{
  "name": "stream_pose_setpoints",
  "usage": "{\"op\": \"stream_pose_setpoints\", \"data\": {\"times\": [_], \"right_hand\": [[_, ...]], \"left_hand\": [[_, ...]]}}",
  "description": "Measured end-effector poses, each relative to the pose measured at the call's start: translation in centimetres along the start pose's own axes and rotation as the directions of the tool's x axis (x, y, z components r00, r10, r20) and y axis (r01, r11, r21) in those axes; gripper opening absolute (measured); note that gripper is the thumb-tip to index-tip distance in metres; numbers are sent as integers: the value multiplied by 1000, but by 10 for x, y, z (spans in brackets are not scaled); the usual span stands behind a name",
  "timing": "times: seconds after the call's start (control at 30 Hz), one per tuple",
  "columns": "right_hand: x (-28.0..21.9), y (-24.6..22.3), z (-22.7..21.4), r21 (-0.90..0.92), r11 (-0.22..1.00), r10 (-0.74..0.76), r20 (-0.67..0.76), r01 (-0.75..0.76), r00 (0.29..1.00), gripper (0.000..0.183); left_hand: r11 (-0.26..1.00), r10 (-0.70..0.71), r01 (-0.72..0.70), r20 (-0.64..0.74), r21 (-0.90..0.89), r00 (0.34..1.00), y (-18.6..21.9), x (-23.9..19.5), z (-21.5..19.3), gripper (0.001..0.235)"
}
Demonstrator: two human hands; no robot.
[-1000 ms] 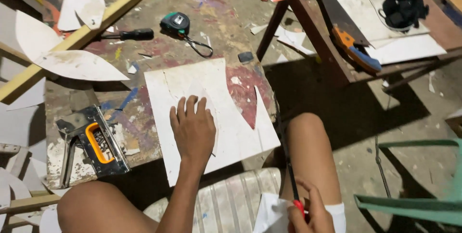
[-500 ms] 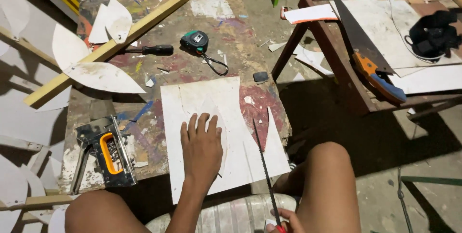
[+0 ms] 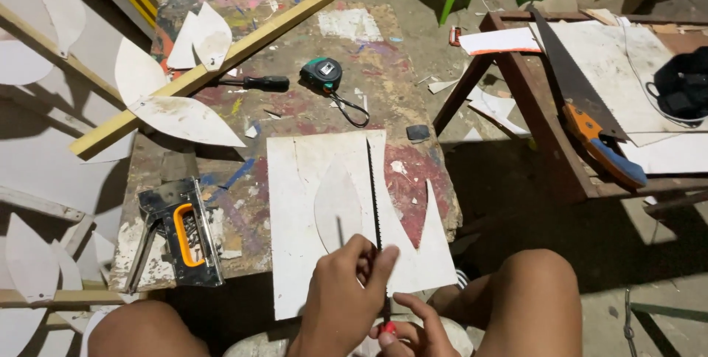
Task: Cutting a curved shape out of a white board using a small hand saw on a workbench
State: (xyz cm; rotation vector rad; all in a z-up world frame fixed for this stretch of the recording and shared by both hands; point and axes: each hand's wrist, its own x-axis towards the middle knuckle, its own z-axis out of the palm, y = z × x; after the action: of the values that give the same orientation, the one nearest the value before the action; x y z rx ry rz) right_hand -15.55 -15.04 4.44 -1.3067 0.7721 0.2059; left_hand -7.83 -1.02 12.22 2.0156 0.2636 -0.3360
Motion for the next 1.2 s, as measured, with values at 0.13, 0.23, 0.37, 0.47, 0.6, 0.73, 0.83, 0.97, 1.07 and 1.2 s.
{"op": "stream_pose_setpoints", "data": {"times": [0.13,0.23,0.37,0.47,0.6,0.73,0.83,0.97,1.07,1.2], "right_hand": [[-19,-13,33,-126,974,-190,-21,186,982,53],[-26,-20,48,-243,956,-164,15,162,986,53],[-30,-15,63,-206,971,-119,26,122,993,52],[-23,3,61,-295,918,-256,68,265,964,37],[-25,7,66,-374,853,-323,172,365,931,27],[-10,-34,71,-541,396,-706,337,742,623,12],[46,-50,78,-511,110,-780,488,852,393,20],[109,-51,102,-443,-278,-541,806,852,243,44],[130,-47,116,-392,-436,-452,874,810,180,54],[132,-40,121,-403,-429,-464,866,808,186,45]], "left_hand": [[996,82,-80,-45,51,996,-19,-4,-9,35],[999,45,-45,2,-5,999,-23,-12,-22,26],[985,-167,166,-19,-40,986,-25,-20,-38,32],[983,-182,182,13,1,983,-35,-26,-45,35],[975,-179,178,4,-135,984,-45,-29,-51,36],[870,-160,102,-79,-482,984,-67,-14,-61,34],[756,-161,93,-45,-648,986,-63,-6,-79,37],[985,-155,163,-126,60,980,-47,9,-91,26],[934,-173,201,-118,296,978,-48,28,-95,26],[873,-195,213,-87,439,977,-56,47,-101,27]]}}
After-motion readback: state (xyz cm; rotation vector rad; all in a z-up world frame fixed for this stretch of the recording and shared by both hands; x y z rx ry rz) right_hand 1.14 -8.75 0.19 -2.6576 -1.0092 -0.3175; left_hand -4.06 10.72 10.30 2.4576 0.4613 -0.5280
